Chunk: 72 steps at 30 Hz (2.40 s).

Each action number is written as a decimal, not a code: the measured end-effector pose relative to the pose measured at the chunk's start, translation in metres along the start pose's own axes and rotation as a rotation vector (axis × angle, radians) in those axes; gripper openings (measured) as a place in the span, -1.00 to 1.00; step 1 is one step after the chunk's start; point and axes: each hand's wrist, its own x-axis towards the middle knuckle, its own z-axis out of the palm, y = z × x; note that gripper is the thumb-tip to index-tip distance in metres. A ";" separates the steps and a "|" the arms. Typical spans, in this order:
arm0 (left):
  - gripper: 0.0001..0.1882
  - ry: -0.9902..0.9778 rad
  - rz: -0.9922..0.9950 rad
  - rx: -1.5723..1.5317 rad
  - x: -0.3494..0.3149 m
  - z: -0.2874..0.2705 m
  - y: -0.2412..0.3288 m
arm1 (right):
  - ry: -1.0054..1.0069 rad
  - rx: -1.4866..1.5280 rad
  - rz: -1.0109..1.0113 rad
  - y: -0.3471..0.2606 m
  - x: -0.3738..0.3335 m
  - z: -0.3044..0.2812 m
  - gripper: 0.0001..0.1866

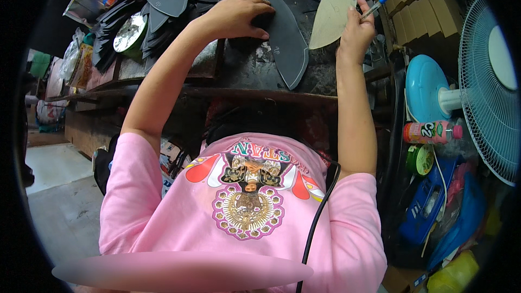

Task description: The person places a light-colored shoe insole on a dark rubber sole, marks it with a pen, then sets it aside. They then open a small jar, pick up a stack of red and black insoles, and arrange them on the table.

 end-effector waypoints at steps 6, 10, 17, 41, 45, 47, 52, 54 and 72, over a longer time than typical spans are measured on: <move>-0.28 0.249 0.037 -0.063 -0.008 0.032 -0.018 | -0.059 0.011 -0.112 -0.013 0.002 0.007 -0.64; -0.27 0.254 0.013 -0.038 -0.006 0.037 -0.018 | -0.249 -0.061 -0.041 -0.031 0.003 0.016 -0.65; -0.17 0.274 0.015 -0.021 -0.006 0.033 -0.015 | -0.731 -1.288 -0.135 -0.038 -0.036 0.034 -0.61; -0.31 0.285 -0.046 0.036 -0.003 0.035 -0.003 | -0.624 -1.131 -0.210 -0.043 -0.046 0.024 -0.73; -0.30 0.301 -0.031 0.031 -0.004 0.036 -0.004 | -0.548 -1.031 -0.100 -0.044 -0.043 0.001 -0.79; -0.30 0.298 -0.018 0.038 -0.003 0.036 -0.004 | -0.503 -0.934 -0.011 -0.037 -0.045 -0.009 -0.81; -0.28 0.254 -0.034 0.062 -0.003 0.036 -0.003 | -0.302 -0.364 0.089 -0.020 -0.039 -0.022 -0.89; -0.27 0.269 -0.021 0.067 -0.003 0.038 -0.004 | -0.353 -0.392 0.065 -0.018 -0.038 -0.024 -0.88; -0.39 0.234 0.034 -0.080 -0.003 0.030 -0.007 | -0.481 -0.506 -0.015 -0.018 -0.042 -0.024 -0.81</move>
